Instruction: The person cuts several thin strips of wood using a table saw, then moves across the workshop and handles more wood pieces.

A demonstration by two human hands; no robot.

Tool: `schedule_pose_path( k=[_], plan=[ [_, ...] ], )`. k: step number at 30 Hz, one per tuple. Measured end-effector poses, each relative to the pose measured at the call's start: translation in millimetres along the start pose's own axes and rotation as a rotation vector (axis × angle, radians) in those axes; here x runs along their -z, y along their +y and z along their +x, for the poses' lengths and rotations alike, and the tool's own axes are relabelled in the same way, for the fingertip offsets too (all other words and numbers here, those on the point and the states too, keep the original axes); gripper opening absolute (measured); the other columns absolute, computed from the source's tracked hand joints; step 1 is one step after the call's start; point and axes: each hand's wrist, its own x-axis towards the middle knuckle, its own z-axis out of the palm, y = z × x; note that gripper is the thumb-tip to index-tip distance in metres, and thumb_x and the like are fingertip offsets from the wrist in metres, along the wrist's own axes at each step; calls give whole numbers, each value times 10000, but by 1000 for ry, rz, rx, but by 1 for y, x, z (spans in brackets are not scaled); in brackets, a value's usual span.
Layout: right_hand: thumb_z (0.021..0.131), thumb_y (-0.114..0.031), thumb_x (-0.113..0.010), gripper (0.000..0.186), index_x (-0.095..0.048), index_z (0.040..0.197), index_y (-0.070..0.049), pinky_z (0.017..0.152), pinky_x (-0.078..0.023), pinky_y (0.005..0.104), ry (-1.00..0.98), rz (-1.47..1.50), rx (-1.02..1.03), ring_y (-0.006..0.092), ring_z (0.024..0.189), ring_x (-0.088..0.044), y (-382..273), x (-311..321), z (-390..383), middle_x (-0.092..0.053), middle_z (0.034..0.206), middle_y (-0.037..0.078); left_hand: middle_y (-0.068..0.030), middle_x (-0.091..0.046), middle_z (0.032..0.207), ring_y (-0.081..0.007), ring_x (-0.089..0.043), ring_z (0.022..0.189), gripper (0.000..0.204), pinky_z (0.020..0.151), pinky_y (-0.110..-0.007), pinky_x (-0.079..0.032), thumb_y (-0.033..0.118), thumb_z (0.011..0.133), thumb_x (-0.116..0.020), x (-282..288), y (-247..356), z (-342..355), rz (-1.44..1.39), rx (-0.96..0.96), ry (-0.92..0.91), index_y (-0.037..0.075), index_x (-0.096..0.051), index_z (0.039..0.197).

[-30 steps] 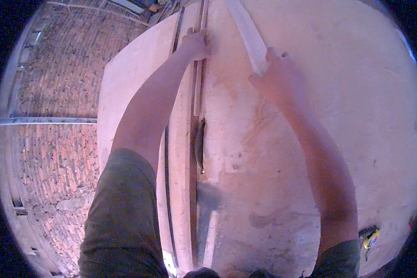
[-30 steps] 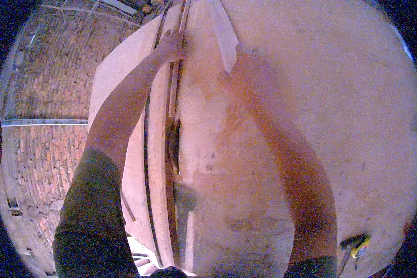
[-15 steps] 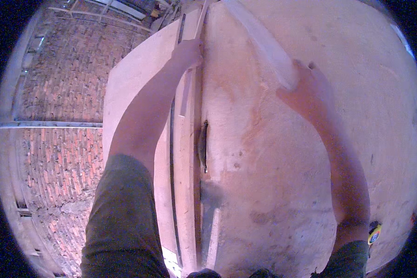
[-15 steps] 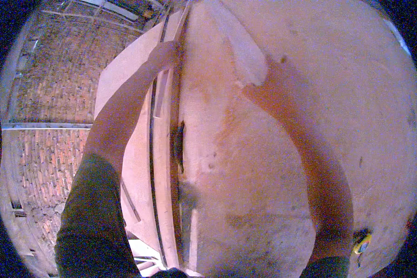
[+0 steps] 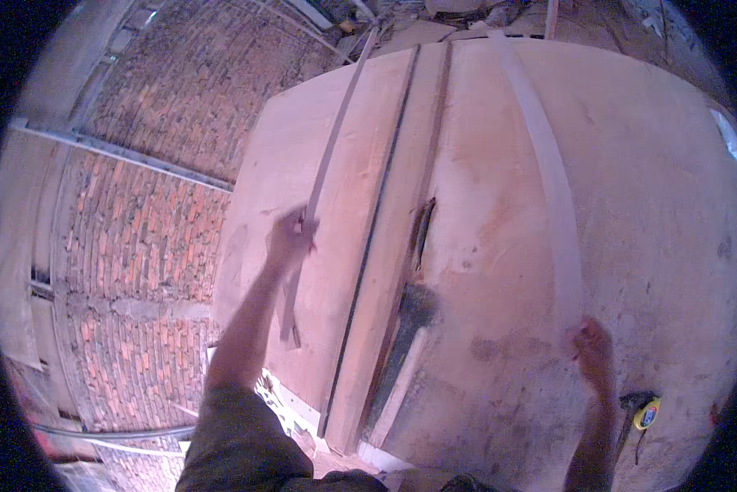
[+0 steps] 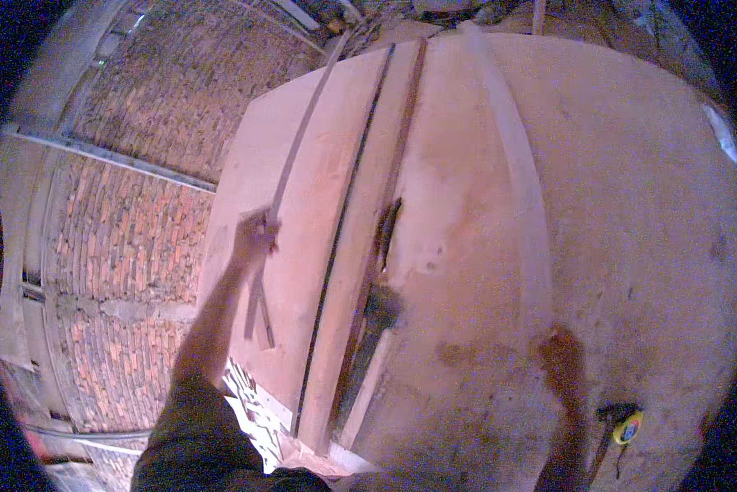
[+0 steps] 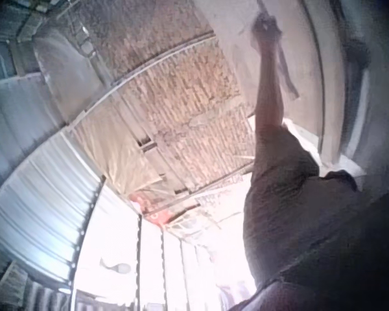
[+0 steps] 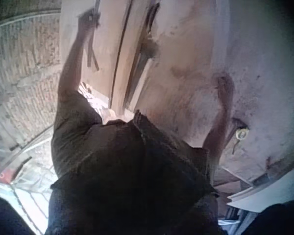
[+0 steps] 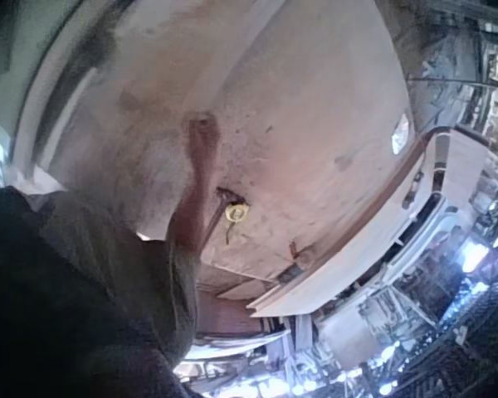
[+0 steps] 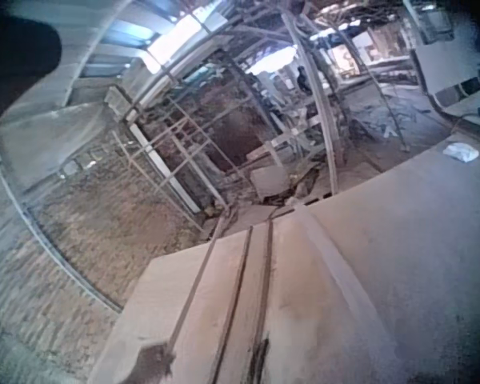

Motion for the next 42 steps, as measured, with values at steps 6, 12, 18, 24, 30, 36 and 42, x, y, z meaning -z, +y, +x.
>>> schedule_pose_path(
  k=[6, 12, 18, 24, 30, 36, 42],
  plan=[
    [812, -166, -638, 116, -601, 880, -80, 619, -520, 319, -421, 409, -334, 133, 692, -590, 3, -83, -120, -610, 818, 10, -60, -582, 699, -108, -566, 496, 404, 424, -245, -467, 82, 829, -642, 12, -105, -181, -223, 255, -27, -35, -536, 1200],
    [836, -199, -661, 313, -603, 1099, -40, 716, -529, 352, -642, 426, -482, 189, 848, -630, -26, -158, -201, -644, 978, 58, -148, -568, 907, -302, -578, 816, 556, 736, -409, -489, 263, 677, -813, 4, -159, -274, 461, -212, 488, -4, -568, 1100],
    [873, -229, -644, 330, -572, 1141, -52, 740, -525, 350, -828, 383, -593, 190, 876, -630, -38, -250, -279, -642, 1022, 69, -69, -653, 908, -133, -592, 801, 379, 714, -280, -480, 264, 838, -705, -49, -97, -384, -857, 433, -570, -4, -593, 1081],
    [873, -308, -637, 296, -634, 977, -31, 658, -490, 334, -1055, -539, 126, 121, 793, -600, -38, -276, -305, -647, 906, 47, -116, -671, 911, -176, -647, 852, 418, 752, -319, -511, 233, 876, -652, -40, -139, -504, -771, 302, -780, -44, -533, 1165],
    [860, -193, -635, 539, -355, 1319, -149, 612, -500, 432, -338, 342, -258, 239, 773, -605, 30, -296, -213, -577, 1053, 154, -138, -674, 940, -187, -651, 843, 416, 751, -326, -517, 233, 893, -630, -13, -204, -612, -591, 413, -708, -35, -537, 1196],
    [840, 4, -575, 840, -73, 1471, -233, 561, -542, 385, -129, 428, 60, 214, 739, -613, 22, -349, -233, -586, 962, 142, -114, -667, 991, -159, -618, 902, 400, 785, -311, -500, 238, 872, -672, -23, -256, -711, -748, 497, -536, -9, -574, 1172],
    [817, -3, -584, 805, -135, 1469, -151, 555, -539, 332, -179, 99, 65, 149, 704, -617, 23, -368, -246, -618, 839, 99, -92, -670, 976, -124, -606, 893, 379, 776, -280, -490, 180, 859, -691, -34, -248, -742, -783, 623, -463, -3, -580, 1171]
  ],
)
